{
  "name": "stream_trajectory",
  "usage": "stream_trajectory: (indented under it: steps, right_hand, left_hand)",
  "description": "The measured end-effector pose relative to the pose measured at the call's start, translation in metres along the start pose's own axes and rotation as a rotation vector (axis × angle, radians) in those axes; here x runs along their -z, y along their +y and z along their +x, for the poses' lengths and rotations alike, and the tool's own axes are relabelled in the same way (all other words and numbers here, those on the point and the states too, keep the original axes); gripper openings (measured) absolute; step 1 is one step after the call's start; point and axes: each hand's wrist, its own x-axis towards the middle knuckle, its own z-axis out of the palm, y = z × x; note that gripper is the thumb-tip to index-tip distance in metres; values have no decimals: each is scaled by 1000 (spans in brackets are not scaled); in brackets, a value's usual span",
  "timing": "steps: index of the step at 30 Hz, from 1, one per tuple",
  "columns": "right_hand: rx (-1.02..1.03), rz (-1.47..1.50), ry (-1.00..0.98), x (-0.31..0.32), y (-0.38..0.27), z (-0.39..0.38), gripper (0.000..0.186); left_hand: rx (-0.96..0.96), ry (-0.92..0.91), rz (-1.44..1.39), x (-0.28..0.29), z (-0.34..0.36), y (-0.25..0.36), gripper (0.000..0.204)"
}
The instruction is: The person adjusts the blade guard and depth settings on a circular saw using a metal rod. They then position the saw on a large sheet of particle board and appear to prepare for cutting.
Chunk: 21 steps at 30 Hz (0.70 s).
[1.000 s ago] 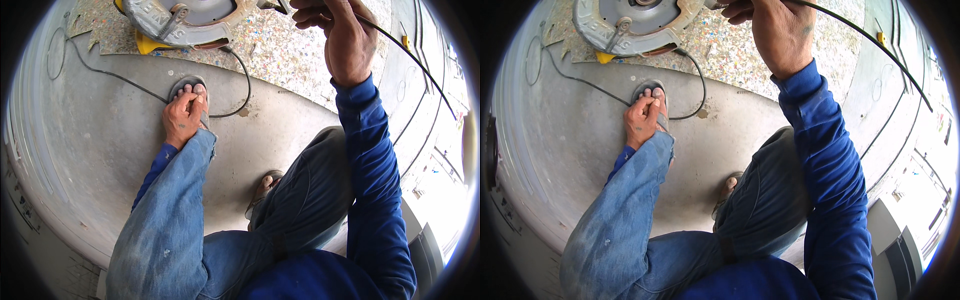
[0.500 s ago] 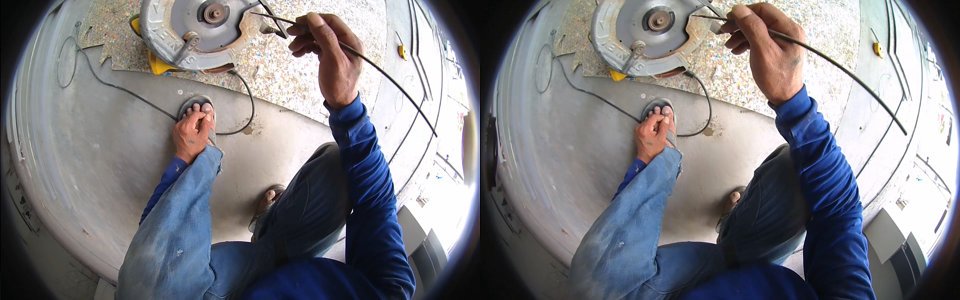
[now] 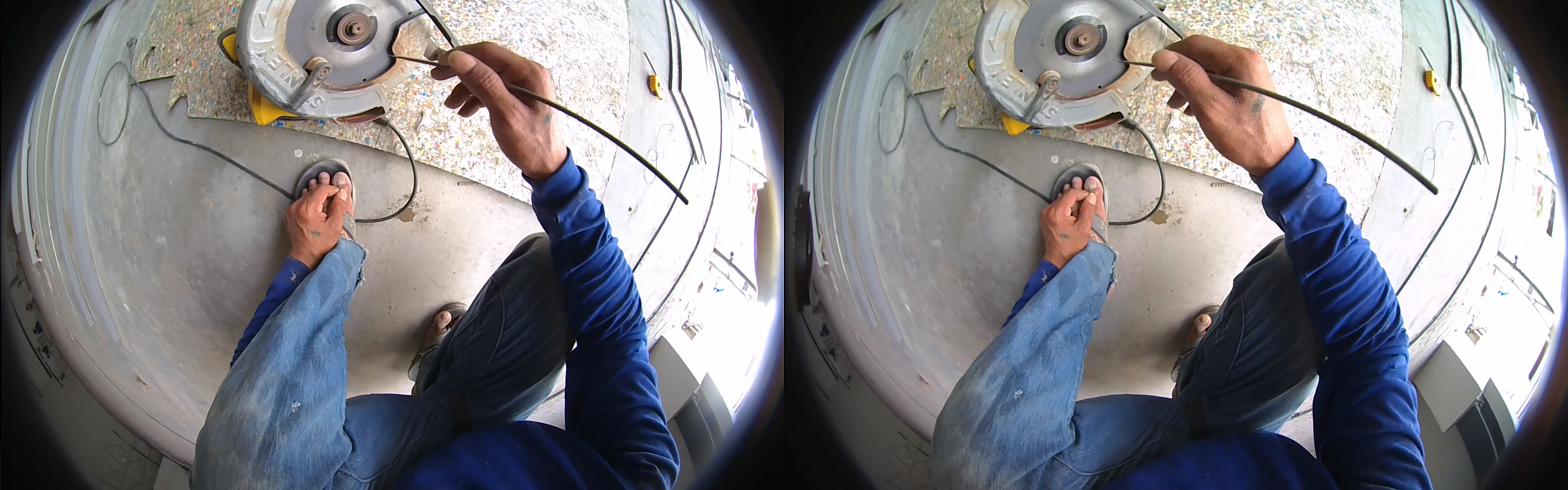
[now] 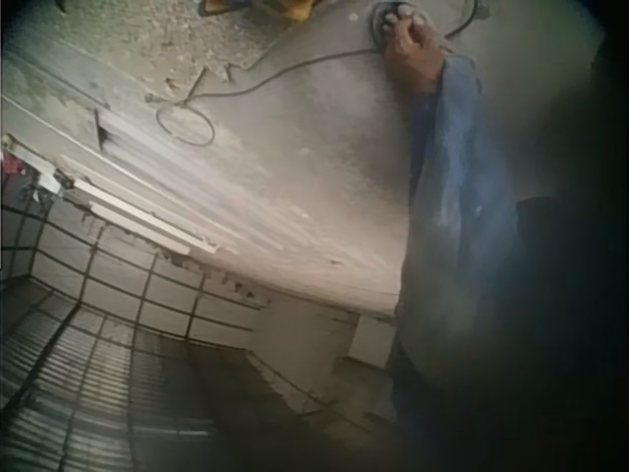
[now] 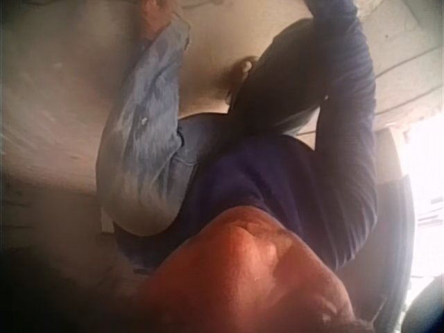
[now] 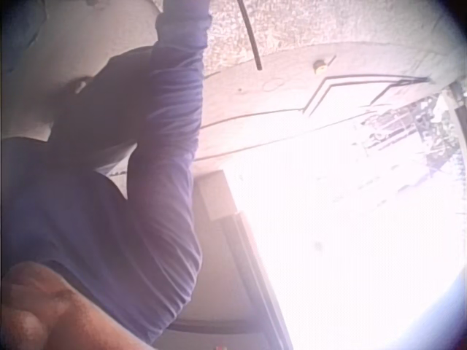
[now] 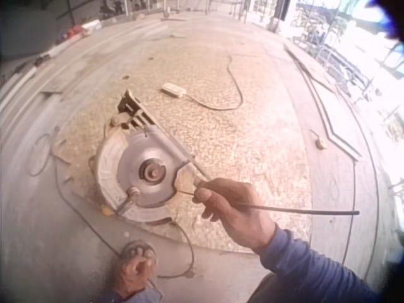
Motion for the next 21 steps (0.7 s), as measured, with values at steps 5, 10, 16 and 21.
stream_trajectory:
  steps: [5,10,16,21]
  right_hand:
    - [79,18,-94,-9,4,0,32]
    - [171,-171,-119,-19,9,-1,26]
    - [189,-174,-107,-20,9,0,27]
    - [145,-135,-140,-27,4,1,29]
  left_hand:
    - [4,1,1,1,-1,0,16]
    - [-8,5,7,2,-2,-5,15]
    - [-5,0,0,1,-2,-4,14]
    - [-3,15,-20,0,-4,-6,13]
